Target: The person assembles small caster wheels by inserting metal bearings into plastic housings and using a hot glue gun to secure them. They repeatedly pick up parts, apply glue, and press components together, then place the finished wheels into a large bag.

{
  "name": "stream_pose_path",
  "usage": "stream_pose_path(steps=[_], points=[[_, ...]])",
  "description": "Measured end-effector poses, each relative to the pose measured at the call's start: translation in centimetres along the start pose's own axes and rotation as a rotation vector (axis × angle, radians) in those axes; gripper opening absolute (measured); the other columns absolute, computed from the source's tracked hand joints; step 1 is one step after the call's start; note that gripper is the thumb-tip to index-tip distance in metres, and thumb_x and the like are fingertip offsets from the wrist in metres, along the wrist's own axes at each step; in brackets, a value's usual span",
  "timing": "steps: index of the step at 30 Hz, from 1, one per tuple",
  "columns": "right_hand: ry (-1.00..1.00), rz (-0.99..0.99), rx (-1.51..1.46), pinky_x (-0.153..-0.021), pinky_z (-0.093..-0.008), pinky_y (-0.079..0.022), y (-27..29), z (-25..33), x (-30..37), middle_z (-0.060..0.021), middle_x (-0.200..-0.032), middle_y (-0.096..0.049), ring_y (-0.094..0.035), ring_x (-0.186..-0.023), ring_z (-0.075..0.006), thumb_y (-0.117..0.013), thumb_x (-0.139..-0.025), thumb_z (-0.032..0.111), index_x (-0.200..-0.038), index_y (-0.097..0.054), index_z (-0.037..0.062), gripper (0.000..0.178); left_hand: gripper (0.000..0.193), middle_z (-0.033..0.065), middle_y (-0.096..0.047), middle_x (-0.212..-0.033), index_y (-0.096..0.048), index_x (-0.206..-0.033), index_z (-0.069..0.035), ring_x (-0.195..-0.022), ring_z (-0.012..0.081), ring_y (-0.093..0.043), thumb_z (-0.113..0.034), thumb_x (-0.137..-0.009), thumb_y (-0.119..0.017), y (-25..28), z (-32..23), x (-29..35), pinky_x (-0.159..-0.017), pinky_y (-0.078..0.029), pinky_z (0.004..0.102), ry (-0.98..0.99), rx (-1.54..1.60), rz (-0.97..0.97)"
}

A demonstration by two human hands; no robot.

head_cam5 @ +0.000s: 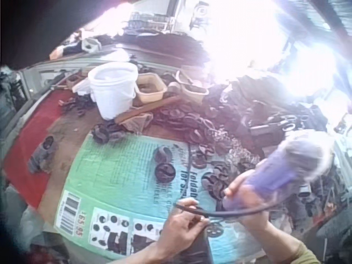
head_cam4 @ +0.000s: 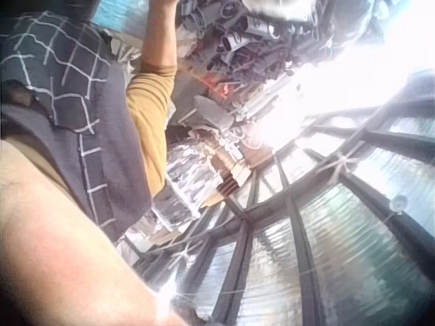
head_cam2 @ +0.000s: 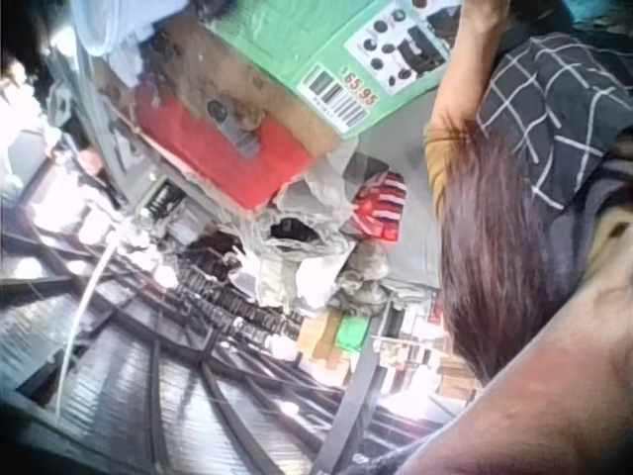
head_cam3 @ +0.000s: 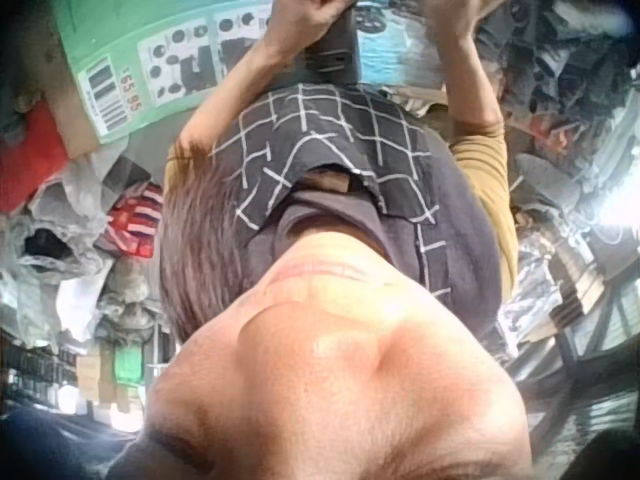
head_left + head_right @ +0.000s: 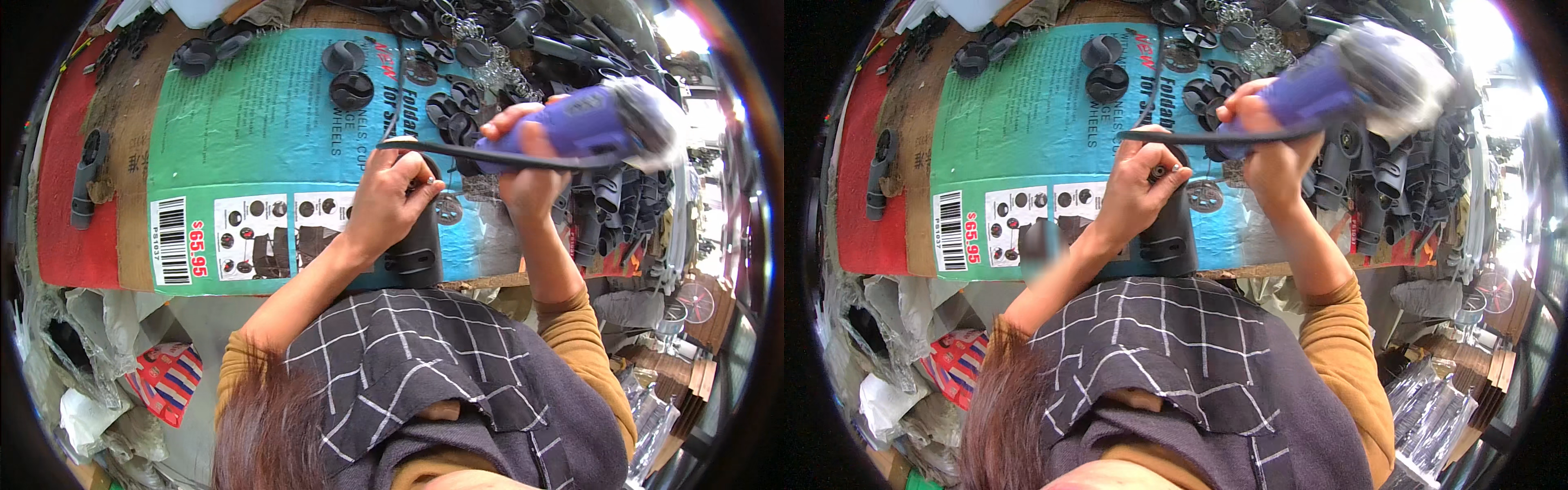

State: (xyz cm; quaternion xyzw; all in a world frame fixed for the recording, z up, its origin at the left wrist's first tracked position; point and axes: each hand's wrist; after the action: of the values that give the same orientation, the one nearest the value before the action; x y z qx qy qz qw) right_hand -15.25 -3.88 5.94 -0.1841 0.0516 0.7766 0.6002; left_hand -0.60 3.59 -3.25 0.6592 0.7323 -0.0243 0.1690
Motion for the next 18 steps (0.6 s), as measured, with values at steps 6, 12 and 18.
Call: stream_pose_path(steps=[6,12,18], points=[[0.163,0.108,-0.328,-0.069,-0.0417,-0.046,-0.7,3.7,0.9,-0.0120,-0.082,-0.060,-0.057,-0.070,-0.0233,-0.057,-0.085,0.060,-0.123,-0.042,0.0124,0.063,0.017,0.0122,-0.054,-0.112,-0.063,-0.080,-0.003,-0.101,0.0286,-0.053,-0.011,-0.077,-0.077,-0.3,0.4,0.0,-0.086,-0.044,0.0399,-0.034,0.004,-0.050],[0.115,0.099,-0.386,-0.069,-0.0418,-0.046,-1.4,3.5,1.0,-0.0125,-0.082,-0.059,-0.057,-0.070,-0.0239,-0.057,-0.085,0.061,-0.125,-0.040,0.0121,0.065,0.019,0.0134,-0.051,-0.111,-0.060,-0.079,-0.001,-0.087,0.0215,-0.055,-0.005,-0.076,-0.077,0.0,0.3,0.0,-0.073,-0.047,0.0329,-0.085,-0.043,-0.038],[0.130,0.144,-0.340,-0.070,-0.0420,-0.047,-1.4,3.6,1.2,-0.0129,-0.083,-0.058,-0.056,-0.071,-0.0237,-0.056,-0.085,0.062,-0.129,-0.037,0.0126,0.068,0.019,0.0149,-0.050,-0.111,-0.060,-0.080,-0.002,-0.099,0.0244,-0.052,-0.003,-0.074,-0.078,-0.1,0.1,0.1,-0.079,-0.046,0.0337,-0.079,-0.028,-0.056]])
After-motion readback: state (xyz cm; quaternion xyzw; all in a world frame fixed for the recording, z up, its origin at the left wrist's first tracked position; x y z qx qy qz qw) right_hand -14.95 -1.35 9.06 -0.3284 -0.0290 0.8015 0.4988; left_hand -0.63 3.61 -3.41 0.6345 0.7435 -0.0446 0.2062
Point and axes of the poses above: each hand's wrist, its own x-axis away from the middle knuckle, its own y-axis out of the back of the hand, z = x × y
